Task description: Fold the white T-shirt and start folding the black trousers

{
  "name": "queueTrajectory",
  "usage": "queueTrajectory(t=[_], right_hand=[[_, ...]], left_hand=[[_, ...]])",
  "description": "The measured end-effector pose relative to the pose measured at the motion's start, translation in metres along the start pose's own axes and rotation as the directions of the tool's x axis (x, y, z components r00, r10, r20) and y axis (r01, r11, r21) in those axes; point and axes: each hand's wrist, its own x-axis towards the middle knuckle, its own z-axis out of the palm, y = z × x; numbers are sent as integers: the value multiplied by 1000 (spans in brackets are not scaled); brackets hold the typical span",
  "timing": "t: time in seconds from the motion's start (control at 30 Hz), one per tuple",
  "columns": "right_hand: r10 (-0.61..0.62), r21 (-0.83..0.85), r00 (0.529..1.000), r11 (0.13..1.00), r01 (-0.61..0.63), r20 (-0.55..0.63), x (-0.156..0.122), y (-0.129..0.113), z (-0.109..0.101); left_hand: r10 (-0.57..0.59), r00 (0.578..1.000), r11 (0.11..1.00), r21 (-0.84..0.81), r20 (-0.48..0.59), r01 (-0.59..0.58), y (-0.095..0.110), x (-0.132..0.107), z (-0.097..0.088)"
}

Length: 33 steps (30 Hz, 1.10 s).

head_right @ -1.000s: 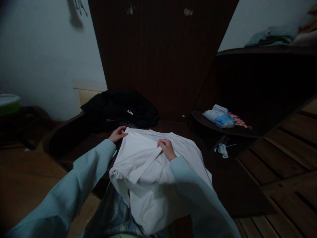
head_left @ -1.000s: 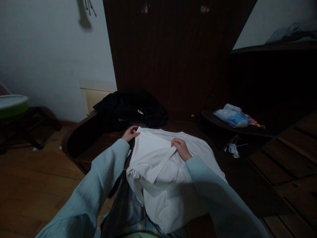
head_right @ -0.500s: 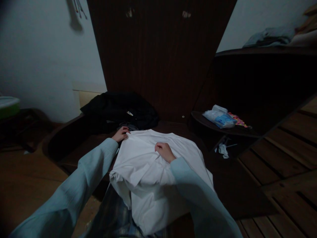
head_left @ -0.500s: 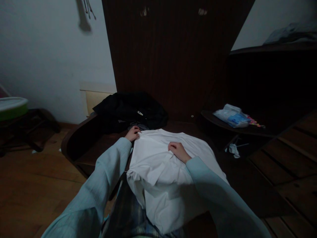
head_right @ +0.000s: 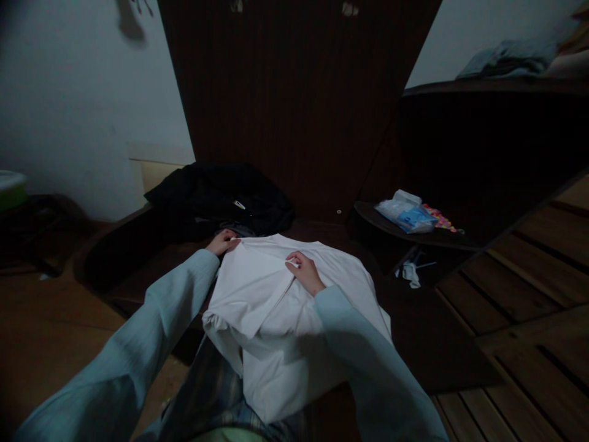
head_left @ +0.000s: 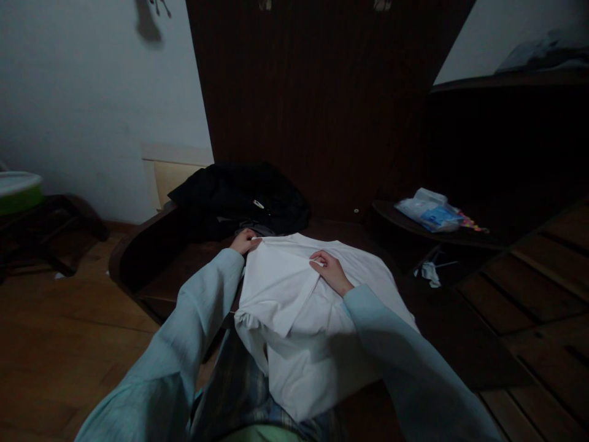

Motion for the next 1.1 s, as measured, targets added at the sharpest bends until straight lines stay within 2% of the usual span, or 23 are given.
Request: queueTrajectory(t=[0.1,0.17,0.33,0.53,0.7,0.9,1.0,1.1], right_hand=[[49,75,998,996,-52,41,-1,-1,2],[53,65,997,996,-57,59,-1,-2,2],[18,-74,999,997,-15,42,-1,-4,0],[-98,-191,994,976,105,44,1,1,0],[-98,-243,994,964,108,53,2,7,1],[-113,-257,992,959,122,50,2,4,1],[-117,-266,992,956,123,42,2,4,1],[-87,-261,995,961,96,46,2,5,1]], left_hand=[[-5,1000,1000,5,-10,5,-1,0,-2],[-2,1000,1000,15,-16,2,-1,0,-3],[32,999,997,64,-27,-30,0,-2,-4],[60,996,990,134,-61,-51,2,-2,-5],[52,995,983,178,-89,-35,9,-8,-6],[71,981,968,249,-181,-24,21,-30,-12],[91,983,941,338,-162,-31,33,-49,-20],[83,988,916,400,-130,-24,51,-82,-30]])
